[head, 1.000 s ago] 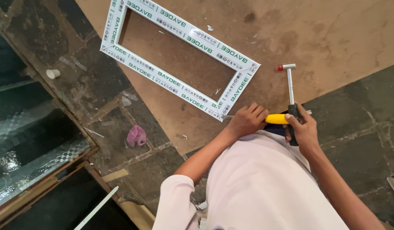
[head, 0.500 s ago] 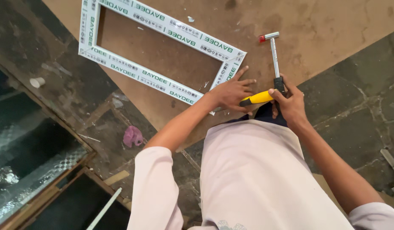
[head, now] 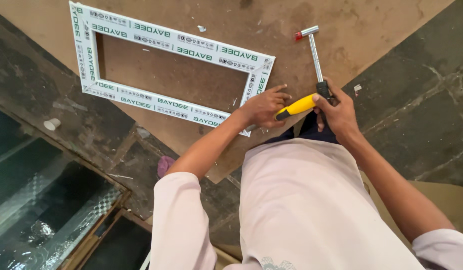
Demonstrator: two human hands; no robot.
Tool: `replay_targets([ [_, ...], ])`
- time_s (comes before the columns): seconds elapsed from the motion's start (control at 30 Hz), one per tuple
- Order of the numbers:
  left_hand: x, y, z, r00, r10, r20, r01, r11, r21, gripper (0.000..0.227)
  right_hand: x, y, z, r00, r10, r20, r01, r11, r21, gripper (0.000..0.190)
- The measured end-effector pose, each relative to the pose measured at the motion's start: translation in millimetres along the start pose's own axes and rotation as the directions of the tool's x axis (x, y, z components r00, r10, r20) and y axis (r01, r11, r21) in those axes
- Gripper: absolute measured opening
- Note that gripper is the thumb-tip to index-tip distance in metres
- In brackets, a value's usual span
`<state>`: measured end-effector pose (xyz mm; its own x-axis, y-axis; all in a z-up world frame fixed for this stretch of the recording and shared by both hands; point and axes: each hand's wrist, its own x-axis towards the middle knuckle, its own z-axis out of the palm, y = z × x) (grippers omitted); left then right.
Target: The person assembles a white plastic window frame on a workbench. They use a rubber mallet to tap the frame pieces together and a utility knife to trim excess material from the corners. The person repeatedly adjusts the frame and continues tapping and trimming until the assembly is complete.
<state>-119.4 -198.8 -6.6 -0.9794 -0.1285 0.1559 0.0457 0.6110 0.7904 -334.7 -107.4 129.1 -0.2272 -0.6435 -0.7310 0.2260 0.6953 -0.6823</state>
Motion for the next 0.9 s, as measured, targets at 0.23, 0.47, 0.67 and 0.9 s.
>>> replay_targets([
  [0.23, 3, -1, -7, 0.999, 0.013, -0.051, -0.014, 1.000, -0.026, 0.033, -46, -10, -36, 0.991, 0.068, -0.114, -0.067, 0.998, 0.012, 0.044],
  [0.47, -1, -4, -7, 0.999, 0.023, -0.047, -0.024, 0.999, -0.034, 0.037, -106, 14, -59, 0.988, 0.076, -0.132, -0.112, 0.950, -0.291, 0.046],
  [0.67, -1, -7, -6, 0.999, 0.045, -0.023, -0.046, 0.998, -0.038, 0.037, -112, 28, -63, 0.976, 0.099, -0.194, -0.127, 0.982, -0.140, 0.047],
  [0.9, -3, -2, -5, 1.000, 0.029, -0.002, -0.029, 0.998, -0.049, 0.037, -114, 25, -62, 0.960, 0.178, -0.216, -0.191, 0.981, -0.037, 0.047],
])
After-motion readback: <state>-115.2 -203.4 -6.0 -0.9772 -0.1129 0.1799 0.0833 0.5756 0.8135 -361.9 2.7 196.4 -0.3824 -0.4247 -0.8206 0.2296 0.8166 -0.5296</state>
